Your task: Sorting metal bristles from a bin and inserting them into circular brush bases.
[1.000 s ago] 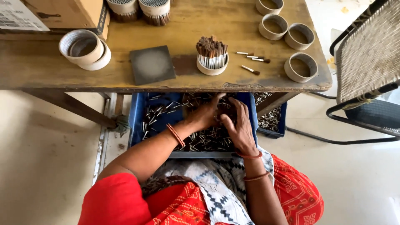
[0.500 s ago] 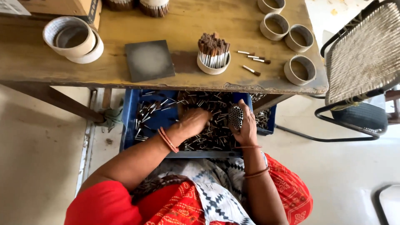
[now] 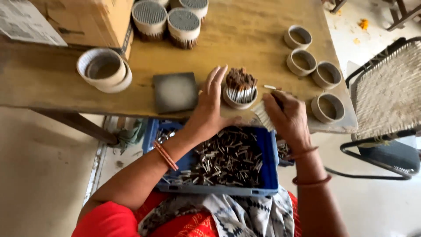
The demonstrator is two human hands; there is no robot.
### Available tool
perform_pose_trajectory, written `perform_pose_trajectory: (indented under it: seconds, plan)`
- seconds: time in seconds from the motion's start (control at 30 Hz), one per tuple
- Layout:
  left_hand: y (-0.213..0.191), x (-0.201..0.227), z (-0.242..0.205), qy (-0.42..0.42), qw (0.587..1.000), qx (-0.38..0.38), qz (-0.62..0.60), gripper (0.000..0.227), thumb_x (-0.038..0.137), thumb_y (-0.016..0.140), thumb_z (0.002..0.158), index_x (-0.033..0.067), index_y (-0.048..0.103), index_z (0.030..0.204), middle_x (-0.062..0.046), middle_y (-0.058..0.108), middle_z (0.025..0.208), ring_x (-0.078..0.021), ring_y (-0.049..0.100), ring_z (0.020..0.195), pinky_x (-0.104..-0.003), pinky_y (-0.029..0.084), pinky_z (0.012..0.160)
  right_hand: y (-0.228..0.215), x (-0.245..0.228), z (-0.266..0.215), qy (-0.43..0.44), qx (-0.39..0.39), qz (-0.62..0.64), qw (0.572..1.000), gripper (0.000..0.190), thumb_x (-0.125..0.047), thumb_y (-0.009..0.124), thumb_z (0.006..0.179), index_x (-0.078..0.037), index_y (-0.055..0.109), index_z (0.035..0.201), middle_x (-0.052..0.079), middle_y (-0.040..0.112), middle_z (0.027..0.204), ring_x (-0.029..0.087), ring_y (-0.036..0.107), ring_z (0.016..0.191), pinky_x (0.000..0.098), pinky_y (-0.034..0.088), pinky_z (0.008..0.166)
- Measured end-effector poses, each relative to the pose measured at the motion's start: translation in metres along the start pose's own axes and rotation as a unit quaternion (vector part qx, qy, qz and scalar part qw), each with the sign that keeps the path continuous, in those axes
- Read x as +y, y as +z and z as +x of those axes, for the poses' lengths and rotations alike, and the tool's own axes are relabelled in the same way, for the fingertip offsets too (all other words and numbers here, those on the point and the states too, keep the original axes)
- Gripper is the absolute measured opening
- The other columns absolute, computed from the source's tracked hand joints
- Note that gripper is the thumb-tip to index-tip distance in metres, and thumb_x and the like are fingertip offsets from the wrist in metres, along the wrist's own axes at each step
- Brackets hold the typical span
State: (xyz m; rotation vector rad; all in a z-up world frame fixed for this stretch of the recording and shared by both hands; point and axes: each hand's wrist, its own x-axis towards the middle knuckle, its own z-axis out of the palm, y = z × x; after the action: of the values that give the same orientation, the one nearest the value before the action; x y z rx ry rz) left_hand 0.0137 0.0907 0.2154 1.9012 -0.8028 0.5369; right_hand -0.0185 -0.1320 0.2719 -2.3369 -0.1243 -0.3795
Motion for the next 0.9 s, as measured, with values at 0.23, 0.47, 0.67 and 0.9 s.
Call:
perform_pose_trajectory:
  seconds: [0.23,0.47,0.67,0.9]
  plan:
    - [0.018,-0.024,0.027,-0.097,0.992,-0.057,-0.058,0.141,0.016,0.096,0.062,0.0066,-0.005,0.160,-0.032,0.038,0.151,-0.0493,0.045,0.136,-0.053,0.040,0.111,0.030,-0.012,0.089,-0.353,-0.190,-0.123,0.908,0.025,-0.020,0.067,0.098,-0.002,0.068,0.114,0.013,0.066,0.095,0.033,0.067,0.079,0.0420,0.056,0.068]
    - [0.010,-0.026,0.032,-0.177,0.973,-0.079,-0.122,0.132,0.014,0.089,0.074,0.0071,-0.009,0.162,-0.027,0.071,0.108,-0.0449,0.070,0.100,-0.049,0.056,0.091,0.049,0.016,0.075,-0.485,-0.071,-0.280,0.826,0.012,-0.019,0.071,0.091,-0.009,0.066,0.094,0.006,0.062,0.089,0.019,0.062,0.063,0.0318,0.049,0.049]
    - [0.008,-0.024,0.029,-0.188,0.970,-0.118,-0.097,0.132,0.011,0.088,0.072,0.0115,-0.008,0.163,-0.030,0.069,0.101,-0.0454,0.069,0.095,-0.051,0.055,0.087,0.056,0.013,0.051,-0.317,-0.107,-0.328,0.884,0.021,-0.031,0.073,0.099,-0.015,0.065,0.089,0.004,0.060,0.088,0.021,0.064,0.072,0.0378,0.052,0.061]
    - [0.006,-0.023,0.031,-0.063,0.993,-0.071,-0.076,0.135,0.016,0.093,0.067,0.0107,-0.002,0.161,-0.036,0.056,0.135,-0.0509,0.059,0.121,-0.053,0.048,0.100,0.051,0.002,0.063,-0.266,-0.019,-0.276,0.923,0.089,-0.055,0.079,0.078,-0.007,0.051,0.148,0.026,0.043,0.147,0.047,0.042,0.131,0.0642,0.033,0.102]
